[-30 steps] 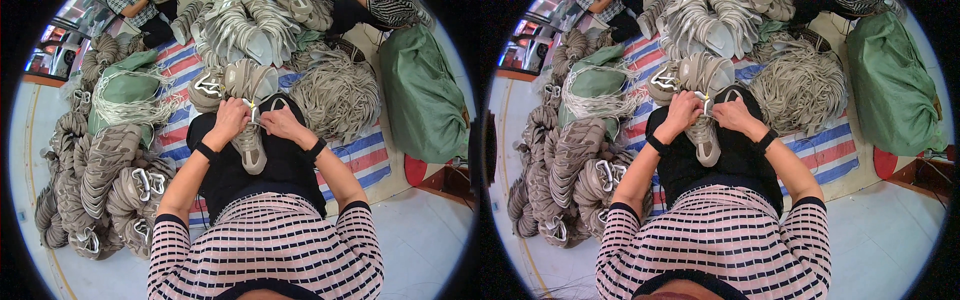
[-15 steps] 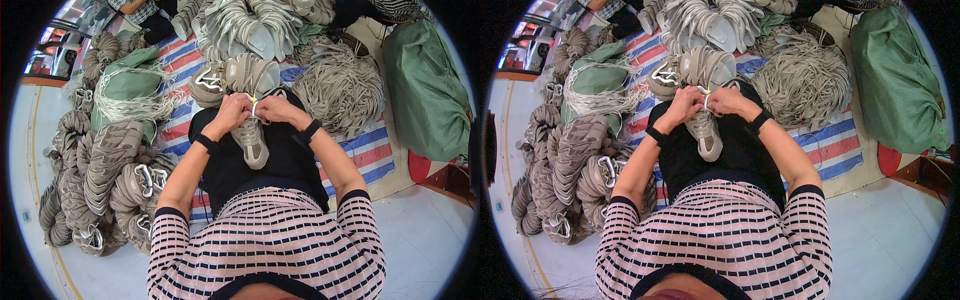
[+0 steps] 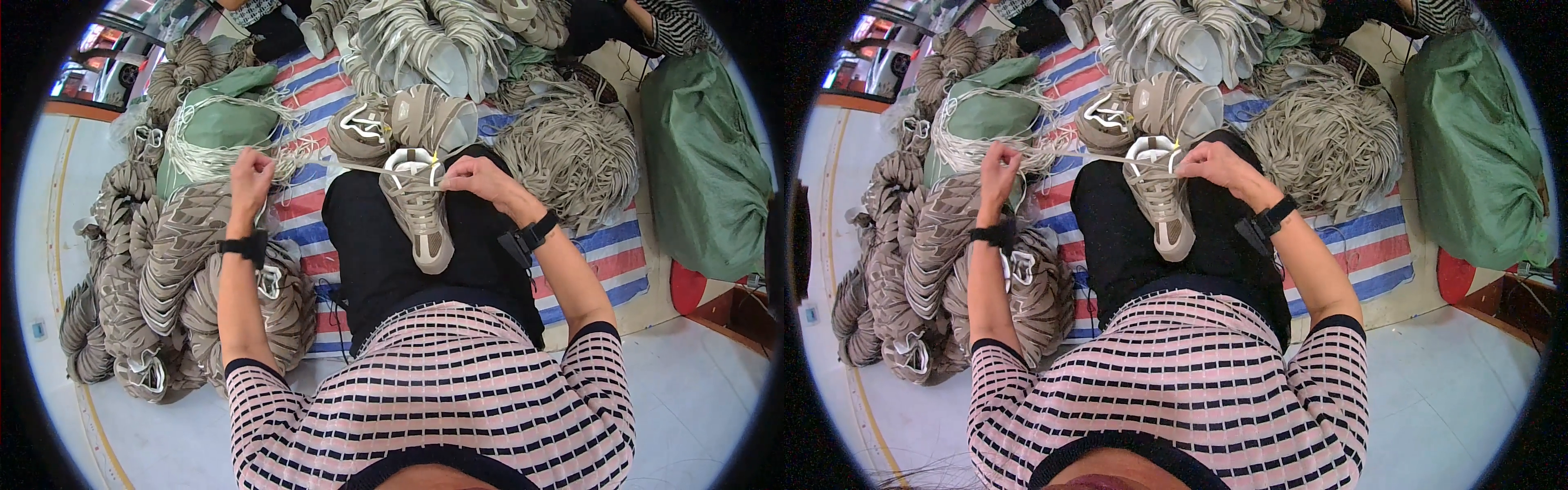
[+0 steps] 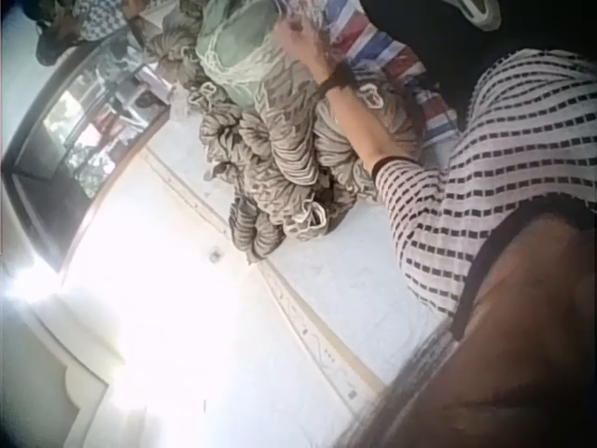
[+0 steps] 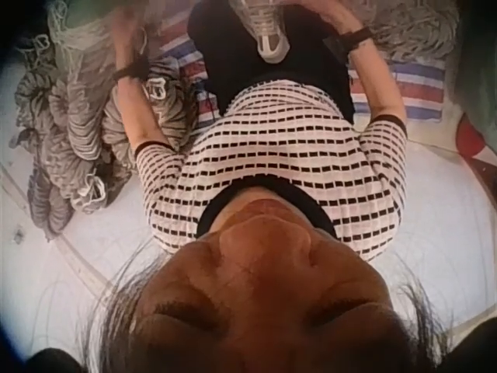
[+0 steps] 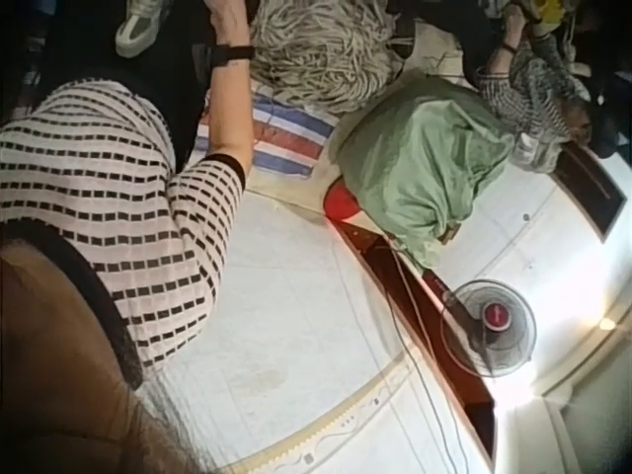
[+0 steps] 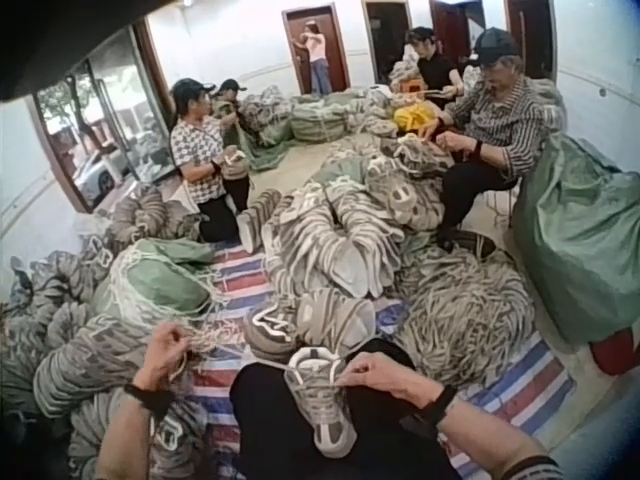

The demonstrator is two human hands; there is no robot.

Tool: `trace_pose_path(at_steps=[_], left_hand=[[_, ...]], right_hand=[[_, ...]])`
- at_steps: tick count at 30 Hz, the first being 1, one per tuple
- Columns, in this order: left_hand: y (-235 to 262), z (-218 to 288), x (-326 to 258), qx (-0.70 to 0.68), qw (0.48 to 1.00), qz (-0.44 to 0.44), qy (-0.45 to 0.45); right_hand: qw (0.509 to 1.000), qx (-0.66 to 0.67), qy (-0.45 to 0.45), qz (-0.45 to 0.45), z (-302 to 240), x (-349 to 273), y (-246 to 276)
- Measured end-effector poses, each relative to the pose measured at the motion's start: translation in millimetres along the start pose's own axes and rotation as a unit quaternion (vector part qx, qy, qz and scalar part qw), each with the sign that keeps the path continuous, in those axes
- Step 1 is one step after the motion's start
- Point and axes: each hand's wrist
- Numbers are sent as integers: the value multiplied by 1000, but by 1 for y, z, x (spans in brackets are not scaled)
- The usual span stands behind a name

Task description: Lacing and preparing shoe components in a shoe manufacturing facility.

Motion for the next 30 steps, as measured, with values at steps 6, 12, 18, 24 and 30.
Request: trace_pose_path(at_steps=[6,12,18,24,30], left_hand=[[-11,-14,-38,1,991,-18,135],[-54,30,-53,-37,991,25,123],[-88,119,-51,-125,981,-148,-30],[-109,128,-37,-150,970,-171,-83],[-110,129,-33,-136,969,-169,-114]], right_hand=[[992,79,-92,-24,-13,2,-12],[991,-100,83,28,-5,-10,-11],[909,-361,206,17,-26,-24,-18],[837,-468,282,-16,-15,-8,-21],[906,-365,213,-20,-15,8,-19]])
Point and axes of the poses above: each hand's wrist, its own x-axis towards the middle knuckle, its own y-axis out of the back of the hand, z = x × y, and after that the axes turned 2 degrees about z, right-handed
